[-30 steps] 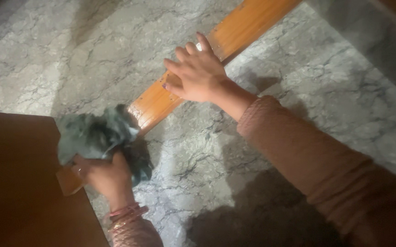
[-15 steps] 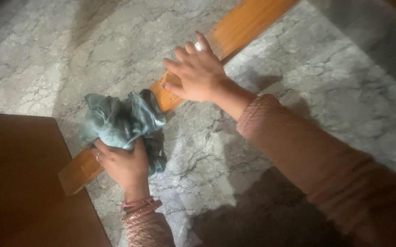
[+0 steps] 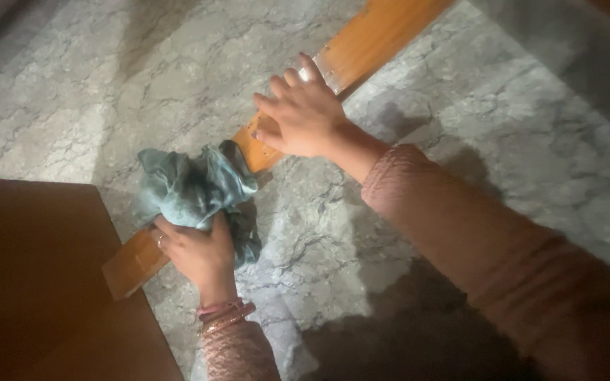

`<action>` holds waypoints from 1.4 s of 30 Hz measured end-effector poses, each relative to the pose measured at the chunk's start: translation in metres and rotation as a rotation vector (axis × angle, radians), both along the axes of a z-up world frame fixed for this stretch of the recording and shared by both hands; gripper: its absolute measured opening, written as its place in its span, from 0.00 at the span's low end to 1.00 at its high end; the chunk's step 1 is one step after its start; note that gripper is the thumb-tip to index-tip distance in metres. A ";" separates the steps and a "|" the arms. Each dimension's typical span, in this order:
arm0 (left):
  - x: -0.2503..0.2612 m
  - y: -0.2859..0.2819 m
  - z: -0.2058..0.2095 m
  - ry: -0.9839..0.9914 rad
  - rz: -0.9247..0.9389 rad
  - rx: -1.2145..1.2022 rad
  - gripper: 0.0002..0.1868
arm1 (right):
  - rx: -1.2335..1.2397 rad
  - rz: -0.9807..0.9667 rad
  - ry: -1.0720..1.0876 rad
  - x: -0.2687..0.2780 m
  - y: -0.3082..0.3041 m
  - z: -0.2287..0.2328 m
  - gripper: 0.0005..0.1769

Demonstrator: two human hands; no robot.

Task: The person wipes the surface and legs of a wooden table using a green cloth. They move around the table to clean different sides, including the top, the horizontal support beam, and the vertical legs.

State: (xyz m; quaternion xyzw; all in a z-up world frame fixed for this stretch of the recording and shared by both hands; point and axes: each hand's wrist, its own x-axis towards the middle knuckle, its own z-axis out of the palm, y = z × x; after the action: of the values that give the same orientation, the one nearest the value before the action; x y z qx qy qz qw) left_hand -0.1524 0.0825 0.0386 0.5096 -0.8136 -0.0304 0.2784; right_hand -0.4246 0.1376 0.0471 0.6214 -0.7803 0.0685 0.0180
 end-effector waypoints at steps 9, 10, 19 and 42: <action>0.002 0.018 0.011 0.055 0.035 0.115 0.47 | -0.034 0.040 -0.003 -0.002 0.000 -0.007 0.43; 0.003 0.019 0.009 0.047 0.056 0.132 0.47 | -0.028 0.036 -0.004 -0.002 0.002 -0.007 0.44; -0.018 0.044 0.009 0.159 -0.064 0.188 0.47 | 0.012 0.115 -0.165 0.015 0.047 0.000 0.37; -0.058 0.179 0.221 0.348 -0.529 0.073 0.36 | -0.708 0.034 -1.635 0.054 0.160 0.181 0.30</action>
State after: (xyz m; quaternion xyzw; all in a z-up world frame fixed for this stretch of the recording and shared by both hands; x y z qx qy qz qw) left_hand -0.2102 0.2613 0.2593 0.2771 -0.8565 -0.2178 0.3772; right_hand -0.3703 0.2980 0.2279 0.3477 -0.4729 0.7279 -0.3545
